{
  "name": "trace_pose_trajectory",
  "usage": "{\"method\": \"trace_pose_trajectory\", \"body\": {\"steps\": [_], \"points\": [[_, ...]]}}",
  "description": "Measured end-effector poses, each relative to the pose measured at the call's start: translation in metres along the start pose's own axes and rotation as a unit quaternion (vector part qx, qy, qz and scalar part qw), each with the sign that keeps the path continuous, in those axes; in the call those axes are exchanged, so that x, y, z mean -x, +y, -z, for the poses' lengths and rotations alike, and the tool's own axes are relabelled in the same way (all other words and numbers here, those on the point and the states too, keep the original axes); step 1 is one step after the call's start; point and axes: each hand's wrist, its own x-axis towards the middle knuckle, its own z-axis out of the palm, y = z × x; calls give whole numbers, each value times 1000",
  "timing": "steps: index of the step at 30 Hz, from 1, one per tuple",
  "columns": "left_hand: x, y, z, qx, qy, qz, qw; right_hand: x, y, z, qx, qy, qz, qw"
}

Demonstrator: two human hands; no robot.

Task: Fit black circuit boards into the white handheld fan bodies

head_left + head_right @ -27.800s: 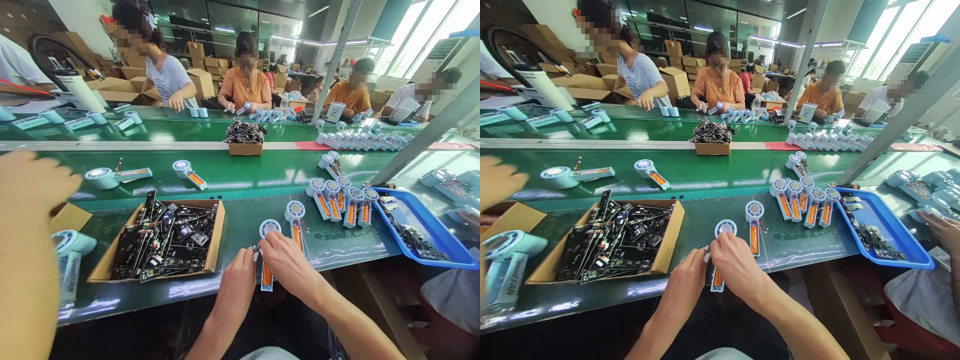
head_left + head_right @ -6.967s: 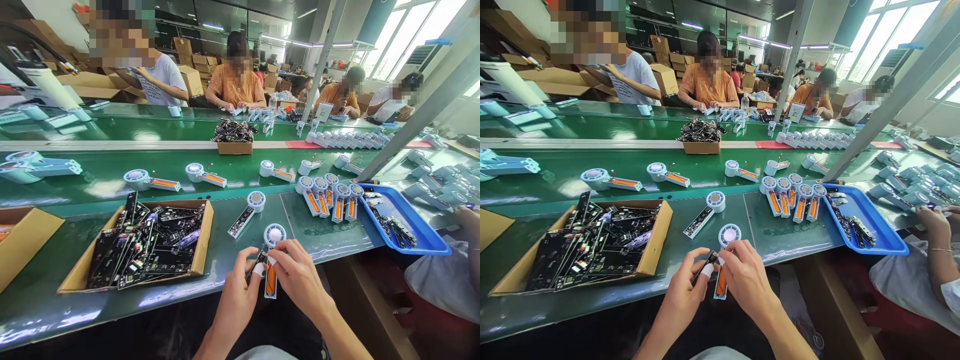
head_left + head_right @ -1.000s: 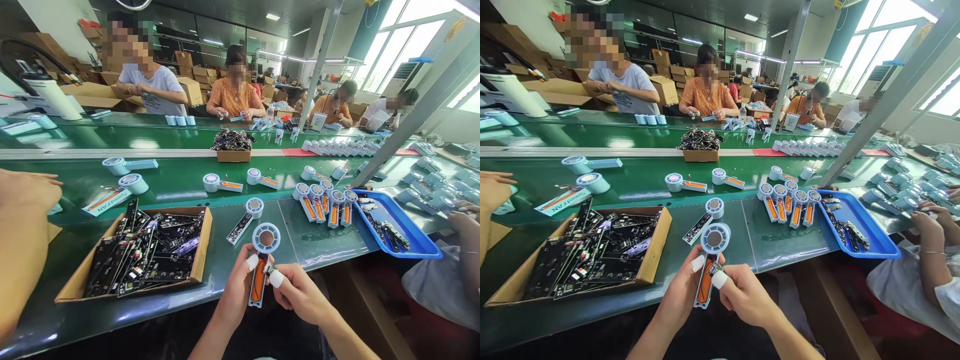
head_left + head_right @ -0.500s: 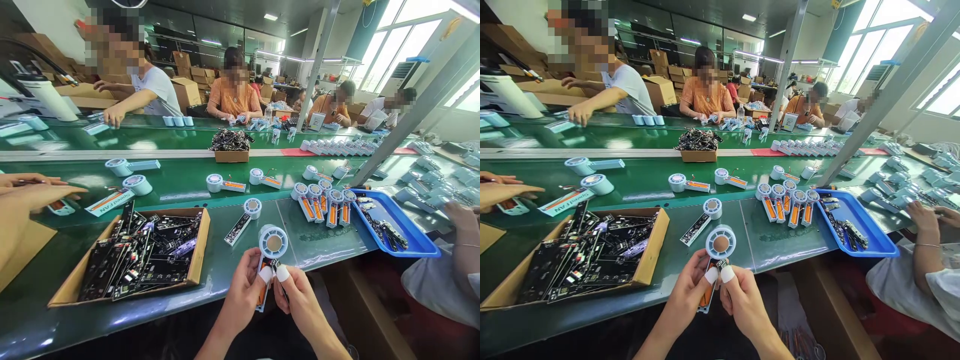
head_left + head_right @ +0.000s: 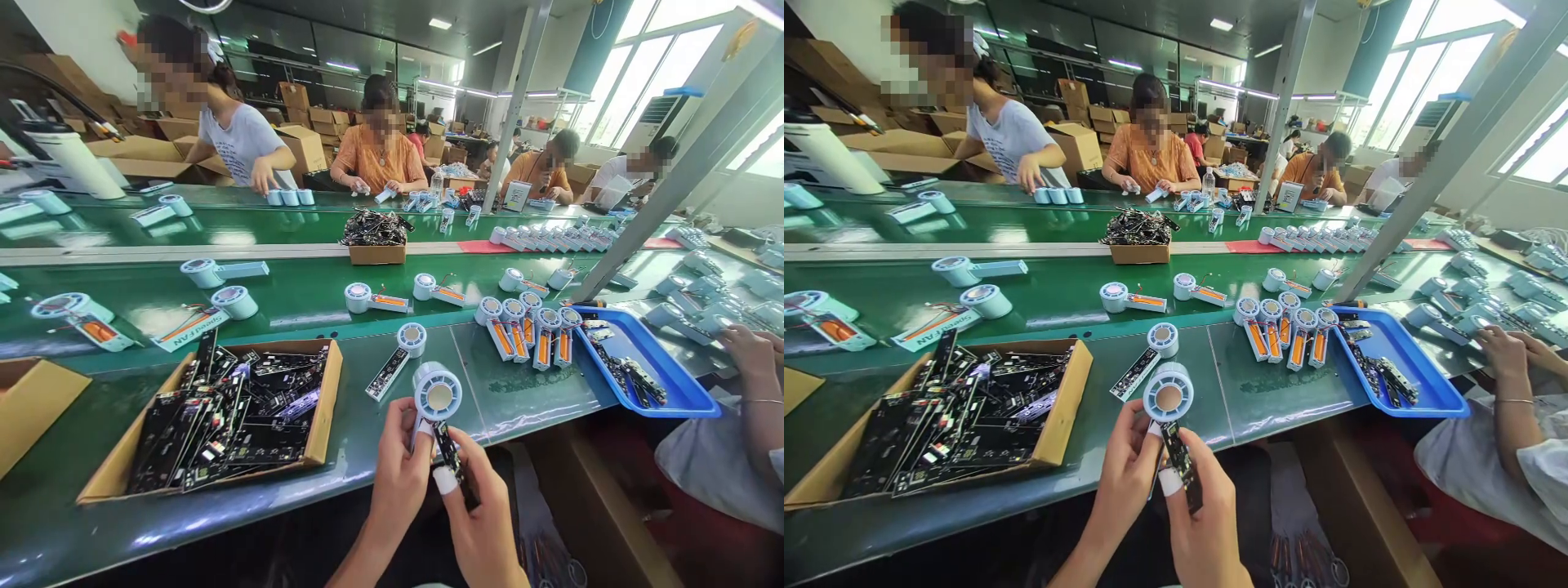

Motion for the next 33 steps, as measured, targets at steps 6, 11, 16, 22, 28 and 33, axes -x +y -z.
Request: {"method": "trace_pose_trajectory", "body": {"steps": [6, 11, 16, 22, 28, 33], "points": [[0, -12, -4, -4, -7, -21, 1000, -10, 12, -12, 112, 52, 42, 991], [0, -20, -9, 17, 28, -24, 999, -17, 6, -17, 231, 0, 112, 967], [-2, -20, -15, 30, 30, 24, 999, -17, 6, -12, 365, -17, 180, 913], [-12, -9, -1, -141, -80, -61, 985, -22, 26, -4, 313, 23, 134, 940], [-67, 13, 34, -459, 62, -161, 872, -63, 29, 9, 377, -39, -1, 925], [-86, 10, 31, -468, 9, -125, 875, -107, 2, -19, 462, -127, 5, 878]]}}
